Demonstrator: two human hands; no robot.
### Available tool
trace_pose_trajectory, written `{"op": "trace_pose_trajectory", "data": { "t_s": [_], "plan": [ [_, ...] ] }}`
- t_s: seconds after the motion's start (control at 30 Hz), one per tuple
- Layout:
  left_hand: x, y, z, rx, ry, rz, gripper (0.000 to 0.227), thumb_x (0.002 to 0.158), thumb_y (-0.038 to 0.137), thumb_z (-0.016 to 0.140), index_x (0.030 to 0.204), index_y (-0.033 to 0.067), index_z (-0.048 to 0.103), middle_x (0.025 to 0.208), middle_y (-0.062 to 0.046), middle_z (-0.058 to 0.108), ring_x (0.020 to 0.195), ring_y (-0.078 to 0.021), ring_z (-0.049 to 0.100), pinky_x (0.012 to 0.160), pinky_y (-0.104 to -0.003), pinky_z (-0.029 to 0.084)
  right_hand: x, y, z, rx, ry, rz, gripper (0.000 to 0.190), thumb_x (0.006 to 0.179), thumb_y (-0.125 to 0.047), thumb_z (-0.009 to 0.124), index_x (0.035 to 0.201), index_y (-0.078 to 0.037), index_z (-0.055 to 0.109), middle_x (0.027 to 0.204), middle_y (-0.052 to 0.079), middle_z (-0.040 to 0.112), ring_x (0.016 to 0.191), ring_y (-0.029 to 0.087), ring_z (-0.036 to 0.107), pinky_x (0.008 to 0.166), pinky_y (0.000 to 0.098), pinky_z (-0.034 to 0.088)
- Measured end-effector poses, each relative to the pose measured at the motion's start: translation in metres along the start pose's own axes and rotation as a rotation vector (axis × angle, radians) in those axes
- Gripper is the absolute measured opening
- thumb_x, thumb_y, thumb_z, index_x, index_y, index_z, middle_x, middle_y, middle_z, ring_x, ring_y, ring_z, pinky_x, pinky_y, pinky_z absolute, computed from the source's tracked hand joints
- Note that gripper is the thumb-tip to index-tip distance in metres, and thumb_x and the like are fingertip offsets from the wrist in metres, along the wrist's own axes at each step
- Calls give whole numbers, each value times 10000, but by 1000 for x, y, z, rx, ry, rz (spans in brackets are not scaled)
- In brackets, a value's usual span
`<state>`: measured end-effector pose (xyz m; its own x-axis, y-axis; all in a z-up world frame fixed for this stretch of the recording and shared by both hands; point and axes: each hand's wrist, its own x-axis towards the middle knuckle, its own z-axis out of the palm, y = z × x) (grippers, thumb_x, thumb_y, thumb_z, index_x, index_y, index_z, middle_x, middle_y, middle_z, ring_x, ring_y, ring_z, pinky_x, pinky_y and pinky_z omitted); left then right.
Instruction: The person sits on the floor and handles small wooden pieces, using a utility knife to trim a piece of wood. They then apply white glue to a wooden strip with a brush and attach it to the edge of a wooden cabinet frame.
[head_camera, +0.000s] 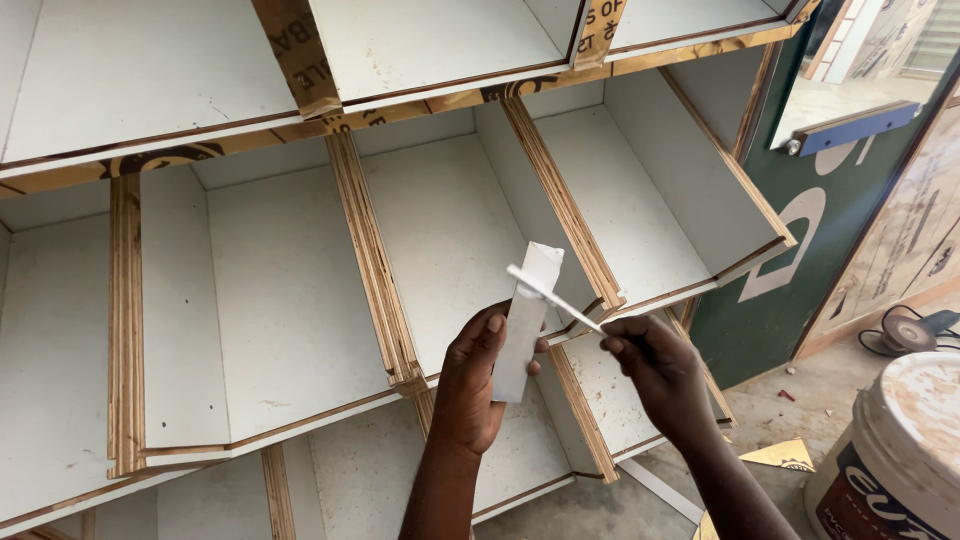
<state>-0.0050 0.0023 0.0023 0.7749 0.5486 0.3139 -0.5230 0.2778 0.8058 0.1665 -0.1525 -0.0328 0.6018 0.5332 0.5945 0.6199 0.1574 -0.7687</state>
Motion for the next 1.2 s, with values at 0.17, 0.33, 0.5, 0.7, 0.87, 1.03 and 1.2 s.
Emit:
{"op": "trace_pose_trajectory", "data": {
  "t_s": [0.17,0.33,0.5,0.7,0.87,1.03,1.2],
  "plan": [
    [-4,4,1,4,8,-4,528,964,439,637,1270,11,667,1081,-123,738,967,-202,702,774,-344,565,3,-5,6,104,-22,-29,147,980,-117,658,1092,-21,663,887,26,716,712,64,583,631,239,520],
    [-9,9,2,-24,-39,44,527,923,343,616,1327,7,639,1122,-123,745,989,-196,694,800,-333,558,-3,0,23,217,-6,-20,156,992,-114,651,1118,-22,646,910,31,710,727,68,585,640,238,520],
    [-10,5,2,-15,18,100,481,977,309,624,1315,-31,655,1049,-160,734,962,-224,706,793,-372,588,-8,-2,30,202,38,13,153,993,-112,653,1116,-20,647,884,35,715,719,74,598,639,242,527],
    [-10,6,-1,27,123,208,420,1006,269,607,1275,-47,673,1031,-169,752,929,-230,730,784,-387,617,-24,-10,15,-134,60,-97,145,950,-106,690,1066,-19,688,867,38,725,765,65,664,651,246,539],
    [-10,14,-6,-26,135,209,423,991,261,601,1283,-39,660,1036,-152,745,943,-233,725,784,-387,612,-23,-6,-13,-108,-39,-75,137,929,-118,690,1044,-45,693,869,19,764,725,52,681,575,243,549],
    [-11,11,-3,-18,117,186,413,984,262,620,1269,-32,672,1052,-140,747,969,-239,721,789,-393,606,2,-19,-16,-3,3,-24,176,988,-119,660,1137,-29,684,883,27,722,723,63,596,650,236,532],
    [-14,13,-2,-48,79,160,421,982,277,641,1285,-13,679,1064,-134,746,983,-230,717,809,-383,601,13,-31,-13,43,-19,-16,188,996,-121,651,1158,-34,689,879,18,708,726,58,580,648,237,518]
  ]
}}
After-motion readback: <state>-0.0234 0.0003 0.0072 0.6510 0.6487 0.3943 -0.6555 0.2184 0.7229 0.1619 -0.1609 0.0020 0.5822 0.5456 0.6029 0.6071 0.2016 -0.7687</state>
